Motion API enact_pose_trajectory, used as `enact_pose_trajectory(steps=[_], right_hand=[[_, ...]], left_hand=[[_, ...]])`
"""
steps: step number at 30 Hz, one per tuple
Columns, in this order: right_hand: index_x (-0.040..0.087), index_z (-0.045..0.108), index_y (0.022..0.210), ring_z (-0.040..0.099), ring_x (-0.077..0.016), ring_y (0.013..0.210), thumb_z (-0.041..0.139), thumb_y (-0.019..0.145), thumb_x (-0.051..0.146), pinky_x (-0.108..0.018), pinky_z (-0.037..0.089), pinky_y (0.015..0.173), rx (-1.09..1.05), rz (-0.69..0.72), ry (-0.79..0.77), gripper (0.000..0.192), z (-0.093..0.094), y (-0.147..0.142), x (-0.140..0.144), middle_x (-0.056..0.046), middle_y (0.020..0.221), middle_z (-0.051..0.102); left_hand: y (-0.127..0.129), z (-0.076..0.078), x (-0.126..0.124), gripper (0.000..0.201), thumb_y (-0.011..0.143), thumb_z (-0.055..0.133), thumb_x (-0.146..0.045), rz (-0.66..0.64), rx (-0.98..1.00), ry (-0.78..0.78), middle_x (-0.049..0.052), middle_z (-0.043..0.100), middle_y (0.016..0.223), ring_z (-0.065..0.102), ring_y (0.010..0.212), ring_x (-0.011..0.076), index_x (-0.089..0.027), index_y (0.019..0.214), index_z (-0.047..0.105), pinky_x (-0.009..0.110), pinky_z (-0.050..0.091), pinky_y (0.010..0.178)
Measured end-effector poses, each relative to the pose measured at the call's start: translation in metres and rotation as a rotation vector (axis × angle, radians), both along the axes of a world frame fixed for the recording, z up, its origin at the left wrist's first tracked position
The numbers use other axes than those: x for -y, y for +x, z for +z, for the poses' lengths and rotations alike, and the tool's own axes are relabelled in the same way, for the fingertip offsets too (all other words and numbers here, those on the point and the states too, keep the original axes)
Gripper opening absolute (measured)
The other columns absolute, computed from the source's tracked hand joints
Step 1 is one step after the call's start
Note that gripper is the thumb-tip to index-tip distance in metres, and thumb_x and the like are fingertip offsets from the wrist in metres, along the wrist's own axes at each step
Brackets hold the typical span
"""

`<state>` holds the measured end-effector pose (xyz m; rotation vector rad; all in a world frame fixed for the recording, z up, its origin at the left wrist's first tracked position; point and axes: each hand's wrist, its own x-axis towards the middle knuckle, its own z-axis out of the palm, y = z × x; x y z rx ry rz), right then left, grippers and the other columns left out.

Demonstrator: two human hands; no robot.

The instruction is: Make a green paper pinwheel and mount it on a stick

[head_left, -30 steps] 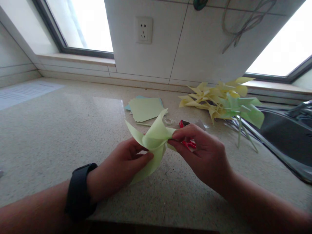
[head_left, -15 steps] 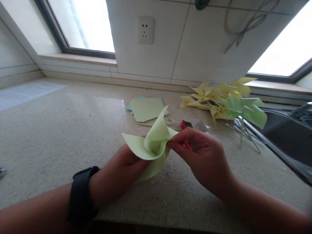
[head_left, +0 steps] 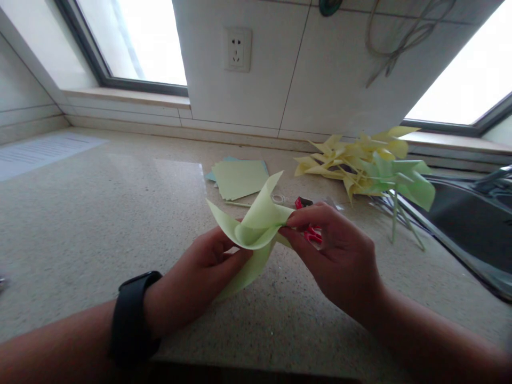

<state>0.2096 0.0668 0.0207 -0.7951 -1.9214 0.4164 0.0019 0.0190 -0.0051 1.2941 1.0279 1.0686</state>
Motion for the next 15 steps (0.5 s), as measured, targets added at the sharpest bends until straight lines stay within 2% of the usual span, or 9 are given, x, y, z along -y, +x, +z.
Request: enact_pose_trajectory(steps=[3, 7, 12, 15], right_hand=[[0.027, 0.065, 0.09, 0.064, -0.0189, 0.081, 0.069, 0.087, 0.013, -0.04, 0.052, 0.081, 0.011, 0.035, 0.056, 0.015, 0.0008, 0.0027, -0.0028, 0.0, 0.083, 0.069], [0.027, 0.065, 0.092, 0.064, -0.0195, 0.084, 0.069, 0.088, 0.011, -0.041, 0.052, 0.082, 0.027, 0.087, 0.082, 0.017, 0.0014, 0.0045, -0.0053, 0.0, 0.087, 0.07], [0.026, 0.064, 0.094, 0.065, -0.0196, 0.088, 0.068, 0.088, 0.011, -0.04, 0.054, 0.082, 0.031, 0.106, 0.09, 0.017, 0.0009, 0.0044, -0.0061, -0.001, 0.09, 0.07], [0.027, 0.061, 0.096, 0.065, -0.0205, 0.089, 0.069, 0.088, 0.014, -0.04, 0.053, 0.081, 0.046, 0.051, 0.104, 0.017, -0.0018, 0.0047, -0.007, -0.001, 0.089, 0.067]], left_hand=[[0.0001, 0.0, -0.0018, 0.04, 0.091, 0.067, -0.037, 0.011, 0.009, -0.005, 0.003, 0.076, 0.079, 0.068, 0.07, 0.02, -0.027, 0.13, 0.065, 0.035, 0.056, 0.076], [0.0007, -0.0002, -0.0028, 0.039, 0.091, 0.068, -0.037, 0.021, 0.018, 0.027, 0.004, 0.077, 0.086, 0.069, 0.077, 0.0208, -0.027, 0.129, 0.066, 0.036, 0.055, 0.082], [0.0002, -0.0003, -0.0025, 0.027, 0.091, 0.068, -0.035, 0.004, 0.014, 0.008, 0.001, 0.075, 0.079, 0.066, 0.068, 0.0176, -0.026, 0.115, 0.071, 0.032, 0.055, 0.074], [-0.0003, 0.0006, -0.0026, 0.022, 0.091, 0.067, -0.035, -0.013, -0.001, -0.01, 0.0, 0.073, 0.076, 0.064, 0.066, 0.0159, -0.025, 0.111, 0.072, 0.029, 0.053, 0.07]])
